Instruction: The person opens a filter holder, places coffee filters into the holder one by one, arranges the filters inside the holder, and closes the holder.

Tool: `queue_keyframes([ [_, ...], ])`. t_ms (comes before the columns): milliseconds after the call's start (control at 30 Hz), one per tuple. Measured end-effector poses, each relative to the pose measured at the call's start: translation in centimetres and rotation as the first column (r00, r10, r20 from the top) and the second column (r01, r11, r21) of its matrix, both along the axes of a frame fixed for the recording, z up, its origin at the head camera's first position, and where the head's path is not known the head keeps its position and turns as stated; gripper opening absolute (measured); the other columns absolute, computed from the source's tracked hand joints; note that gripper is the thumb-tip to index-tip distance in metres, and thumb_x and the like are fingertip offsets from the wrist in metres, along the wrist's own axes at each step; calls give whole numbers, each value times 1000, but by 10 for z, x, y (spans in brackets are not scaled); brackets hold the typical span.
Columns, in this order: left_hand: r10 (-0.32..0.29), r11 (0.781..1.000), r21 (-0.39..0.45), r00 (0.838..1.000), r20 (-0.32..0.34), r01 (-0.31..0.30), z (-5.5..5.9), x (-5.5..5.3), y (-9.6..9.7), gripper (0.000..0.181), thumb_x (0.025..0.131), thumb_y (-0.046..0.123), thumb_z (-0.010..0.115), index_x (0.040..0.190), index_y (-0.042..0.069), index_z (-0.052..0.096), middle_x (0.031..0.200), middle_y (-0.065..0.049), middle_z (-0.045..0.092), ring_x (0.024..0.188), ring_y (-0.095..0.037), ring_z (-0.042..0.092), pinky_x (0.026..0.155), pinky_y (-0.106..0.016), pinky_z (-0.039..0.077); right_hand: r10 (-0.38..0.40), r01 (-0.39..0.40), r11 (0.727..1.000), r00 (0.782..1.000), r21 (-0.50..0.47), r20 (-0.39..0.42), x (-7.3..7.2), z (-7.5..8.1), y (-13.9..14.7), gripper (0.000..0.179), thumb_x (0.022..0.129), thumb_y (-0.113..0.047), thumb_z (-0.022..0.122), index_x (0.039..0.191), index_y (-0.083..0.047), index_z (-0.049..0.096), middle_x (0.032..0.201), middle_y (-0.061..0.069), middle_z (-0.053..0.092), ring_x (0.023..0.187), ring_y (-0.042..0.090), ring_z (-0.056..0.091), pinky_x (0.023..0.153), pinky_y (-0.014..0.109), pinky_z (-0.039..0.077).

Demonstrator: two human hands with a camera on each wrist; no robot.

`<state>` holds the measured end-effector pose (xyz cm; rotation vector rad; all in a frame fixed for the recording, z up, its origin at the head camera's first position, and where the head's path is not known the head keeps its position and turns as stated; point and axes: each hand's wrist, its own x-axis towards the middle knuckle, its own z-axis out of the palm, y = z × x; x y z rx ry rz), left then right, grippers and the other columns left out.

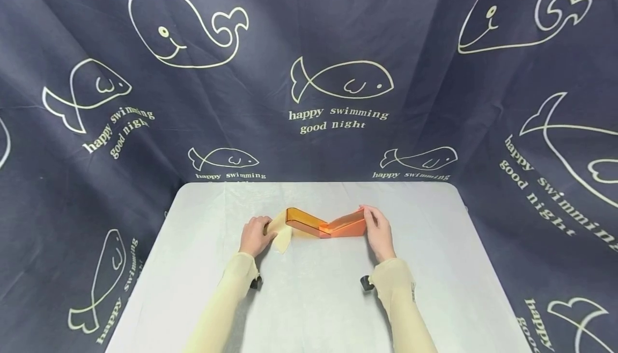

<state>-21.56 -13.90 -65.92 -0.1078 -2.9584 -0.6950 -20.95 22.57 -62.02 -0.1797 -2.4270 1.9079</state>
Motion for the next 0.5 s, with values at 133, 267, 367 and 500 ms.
queue_keyframes([
  [133, 21, 998, 59, 998, -52, -18, -5, 2, -3, 14, 97, 20, 74, 107, 11, 75, 98, -5, 76, 92, -26, 63, 83, -46, 47, -8, 7, 1000, 1000, 6, 2, 1, 0, -1, 52, 110, -45, 44, 141, -7, 61, 139, 19, 62, 128, 23, 56, 100, 17, 47],
  [267, 58, 972, 232, 996, -61, -42, -4, 6, -7, 13, 102, 17, 66, 107, 10, 75, 100, -8, 76, 94, -28, 65, 90, -48, 47, -10, 10, 1000, 1000, 11, 4, 1, 0, -1, 51, 110, -43, 44, 142, -5, 60, 140, 21, 62, 127, 22, 56, 97, 14, 46],
  [367, 78, 926, 373, 996, -40, -58, 3, 11, -10, 15, 104, 17, 63, 110, 9, 74, 102, -9, 74, 91, -26, 67, 87, -46, 53, -19, 19, 1000, 1000, 19, 10, 1, -1, -1, 50, 111, -42, 44, 141, -5, 61, 139, 21, 62, 125, 19, 57, 95, 11, 45],
  [500, 95, 883, 466, 993, -66, -54, 15, 14, -13, 15, 105, 16, 62, 112, 9, 73, 100, -9, 71, 86, -21, 66, 77, -39, 55, -20, 20, 999, 1000, 26, 6, 1, 0, -1, 51, 110, -43, 44, 140, -5, 61, 138, 21, 63, 124, 20, 57, 94, 12, 46],
])
